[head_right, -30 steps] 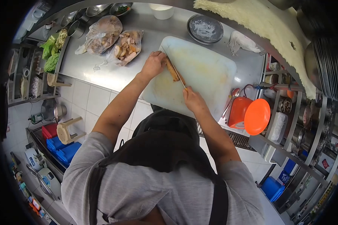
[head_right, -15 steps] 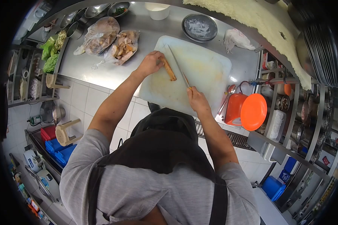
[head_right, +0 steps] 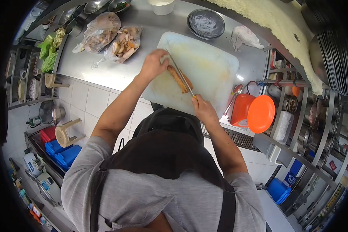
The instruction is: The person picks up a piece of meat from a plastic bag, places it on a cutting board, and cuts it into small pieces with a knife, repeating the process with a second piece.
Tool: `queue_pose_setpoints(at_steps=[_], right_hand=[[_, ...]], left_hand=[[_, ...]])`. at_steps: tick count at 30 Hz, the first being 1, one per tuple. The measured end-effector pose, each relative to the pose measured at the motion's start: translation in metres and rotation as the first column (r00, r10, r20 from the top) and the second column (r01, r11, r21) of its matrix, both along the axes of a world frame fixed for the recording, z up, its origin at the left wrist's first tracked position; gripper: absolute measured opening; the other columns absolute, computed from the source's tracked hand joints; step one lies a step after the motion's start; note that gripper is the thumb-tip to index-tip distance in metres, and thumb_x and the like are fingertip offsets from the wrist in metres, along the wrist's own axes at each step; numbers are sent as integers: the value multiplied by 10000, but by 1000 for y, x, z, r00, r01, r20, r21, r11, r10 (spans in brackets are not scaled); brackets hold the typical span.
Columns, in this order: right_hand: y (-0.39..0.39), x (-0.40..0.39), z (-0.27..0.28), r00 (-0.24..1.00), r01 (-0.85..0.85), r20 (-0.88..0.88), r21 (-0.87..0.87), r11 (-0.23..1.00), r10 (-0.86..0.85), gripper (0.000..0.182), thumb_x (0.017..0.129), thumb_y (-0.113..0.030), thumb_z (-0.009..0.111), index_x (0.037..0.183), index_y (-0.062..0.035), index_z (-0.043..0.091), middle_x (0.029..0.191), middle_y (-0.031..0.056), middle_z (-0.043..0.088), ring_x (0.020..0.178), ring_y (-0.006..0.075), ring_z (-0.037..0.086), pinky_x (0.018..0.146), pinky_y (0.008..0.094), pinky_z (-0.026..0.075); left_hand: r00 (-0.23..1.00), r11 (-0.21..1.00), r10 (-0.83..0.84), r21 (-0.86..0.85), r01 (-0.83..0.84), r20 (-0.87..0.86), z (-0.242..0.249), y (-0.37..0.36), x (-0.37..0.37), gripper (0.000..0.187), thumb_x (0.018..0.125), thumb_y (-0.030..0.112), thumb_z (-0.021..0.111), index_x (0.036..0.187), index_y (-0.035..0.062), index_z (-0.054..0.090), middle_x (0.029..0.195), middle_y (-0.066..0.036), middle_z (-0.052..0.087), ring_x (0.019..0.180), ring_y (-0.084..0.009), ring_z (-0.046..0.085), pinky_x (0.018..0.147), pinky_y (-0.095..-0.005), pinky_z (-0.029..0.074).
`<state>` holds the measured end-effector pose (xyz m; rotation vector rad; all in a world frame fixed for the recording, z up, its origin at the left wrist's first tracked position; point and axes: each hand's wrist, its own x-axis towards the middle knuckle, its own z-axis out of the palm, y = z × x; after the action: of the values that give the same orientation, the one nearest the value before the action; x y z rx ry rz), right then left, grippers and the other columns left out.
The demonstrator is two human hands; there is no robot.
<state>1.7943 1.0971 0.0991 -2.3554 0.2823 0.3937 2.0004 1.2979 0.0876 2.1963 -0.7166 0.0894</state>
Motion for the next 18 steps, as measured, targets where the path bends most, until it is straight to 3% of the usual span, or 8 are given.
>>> queue_pose_setpoints(at_steps=[2,4,5,7,13,18], right_hand=[[3,-5,8,1000,-18,-3,-7,1000,18,321,1030,-329,451,1093,-29,546,766,288,638,773,499,614,689,570,465],[6,-8,13,1000,-31,-6,-2,1000,31,325,1033,-334,445,1103,-33,544,769,290,638,773,497,617,691,572,464],[5,-9,12,999,-35,-11,-5,999,35,325,1033,-334,445,1103,-33,544,769,290,638,773,497,617,691,572,464],[5,-9,8,998,-68,-16,-58,996,67,331,1034,-341,437,1123,-38,535,773,287,642,773,492,624,698,571,472],[5,-5,8,988,-100,-130,-119,988,84,350,1037,-365,411,1160,-53,508,807,285,656,811,495,629,740,578,480],[4,10,21,965,-156,-233,-135,979,121,353,1041,-364,395,1165,-47,490,816,290,656,817,499,626,745,584,477]], left_hand=[[995,994,96,-62,-95,19,4,-13,17,155,793,101,692,922,18,671,942,-172,671,921,-351,646,833,-432,531],[980,993,12,-119,12,200,0,-30,33,145,847,151,685,925,31,668,918,-136,678,903,-330,646,798,-434,524],[981,992,17,-123,7,195,-4,-37,35,145,847,151,685,925,31,668,918,-136,678,903,-330,646,798,-434,524],[988,994,-106,3,107,113,-16,-50,38,178,885,220,656,894,43,675,918,-130,684,893,-336,648,789,-444,526],[994,986,-78,144,88,-74,-38,-62,32,292,934,344,583,892,72,679,898,-135,705,868,-332,667,778,-449,532],[988,970,-76,221,105,-137,-38,-60,38,291,939,347,574,902,78,676,823,-133,711,798,-342,678,751,-460,533]])
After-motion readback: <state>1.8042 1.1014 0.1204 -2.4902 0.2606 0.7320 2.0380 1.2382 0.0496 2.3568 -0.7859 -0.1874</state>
